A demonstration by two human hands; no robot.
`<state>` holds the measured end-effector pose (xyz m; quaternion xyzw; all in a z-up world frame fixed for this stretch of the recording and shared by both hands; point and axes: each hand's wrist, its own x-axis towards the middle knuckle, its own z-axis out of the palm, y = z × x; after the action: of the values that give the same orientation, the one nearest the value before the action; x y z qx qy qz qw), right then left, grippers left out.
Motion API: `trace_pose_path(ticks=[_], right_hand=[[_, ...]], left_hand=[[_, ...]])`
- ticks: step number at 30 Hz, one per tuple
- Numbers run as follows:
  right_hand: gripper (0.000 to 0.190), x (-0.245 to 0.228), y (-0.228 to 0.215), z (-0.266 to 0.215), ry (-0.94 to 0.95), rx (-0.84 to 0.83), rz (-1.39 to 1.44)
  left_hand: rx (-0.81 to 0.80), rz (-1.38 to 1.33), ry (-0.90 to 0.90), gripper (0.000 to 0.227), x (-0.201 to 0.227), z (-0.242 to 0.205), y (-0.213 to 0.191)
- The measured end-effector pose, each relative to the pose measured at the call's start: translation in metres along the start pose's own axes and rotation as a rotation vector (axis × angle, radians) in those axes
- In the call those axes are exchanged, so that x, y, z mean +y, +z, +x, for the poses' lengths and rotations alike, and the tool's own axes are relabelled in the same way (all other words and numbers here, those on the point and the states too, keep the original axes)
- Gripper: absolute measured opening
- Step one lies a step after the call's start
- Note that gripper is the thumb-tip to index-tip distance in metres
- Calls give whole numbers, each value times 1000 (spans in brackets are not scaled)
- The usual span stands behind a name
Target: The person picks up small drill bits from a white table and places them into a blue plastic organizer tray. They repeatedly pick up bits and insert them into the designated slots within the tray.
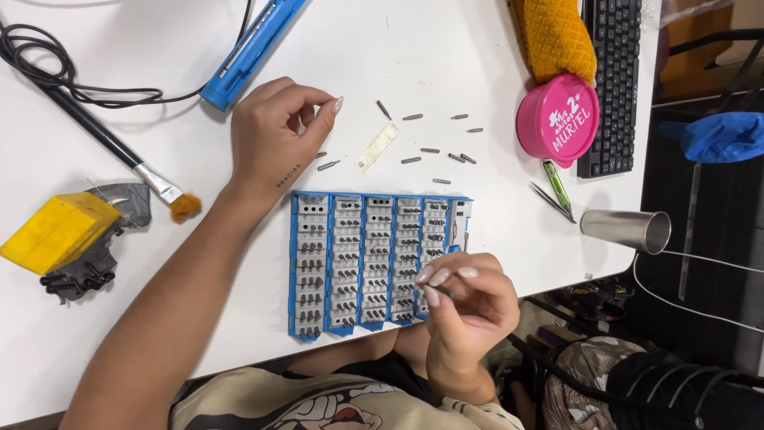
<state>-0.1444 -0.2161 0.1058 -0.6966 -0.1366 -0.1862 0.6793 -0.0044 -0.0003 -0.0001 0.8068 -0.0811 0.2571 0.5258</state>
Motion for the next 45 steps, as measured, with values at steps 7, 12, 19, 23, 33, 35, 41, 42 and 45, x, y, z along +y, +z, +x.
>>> trace_pose_path(ticks=[7, 12, 19, 23, 33, 35, 41, 42, 45], right_hand=[[16, 8, -22, -4, 262, -55, 318], [22, 17, -41, -15, 464, -55, 629], [28, 17, -43, -17, 492, -49, 791], [29, 15, -42, -16, 495, -71, 820], [22, 10, -37, -14, 473, -31, 784], [21, 6, -32, -7, 468, -72, 743], [23, 6, -27, -23, 445, -78, 145], [23, 7, -24, -23, 431, -95, 36], [10, 11, -24, -38, 502, -83, -61]], left_hand=[[7, -6, -4, 12, 0, 0, 0], [7, -1, -19, 13, 1, -1, 0], [10, 0, -4, 13, 0, 0, 1], [8, 0, -7, 13, 0, 0, 0], [7, -6, 14, 13, 0, 0, 0], [8, -2, 27, 11, 2, 2, 0], [38, 49, 88, 11, -4, -1, 0], [46, 45, 115, 13, -6, 2, 1], [52, 10, 116, 15, -7, 0, 3]])
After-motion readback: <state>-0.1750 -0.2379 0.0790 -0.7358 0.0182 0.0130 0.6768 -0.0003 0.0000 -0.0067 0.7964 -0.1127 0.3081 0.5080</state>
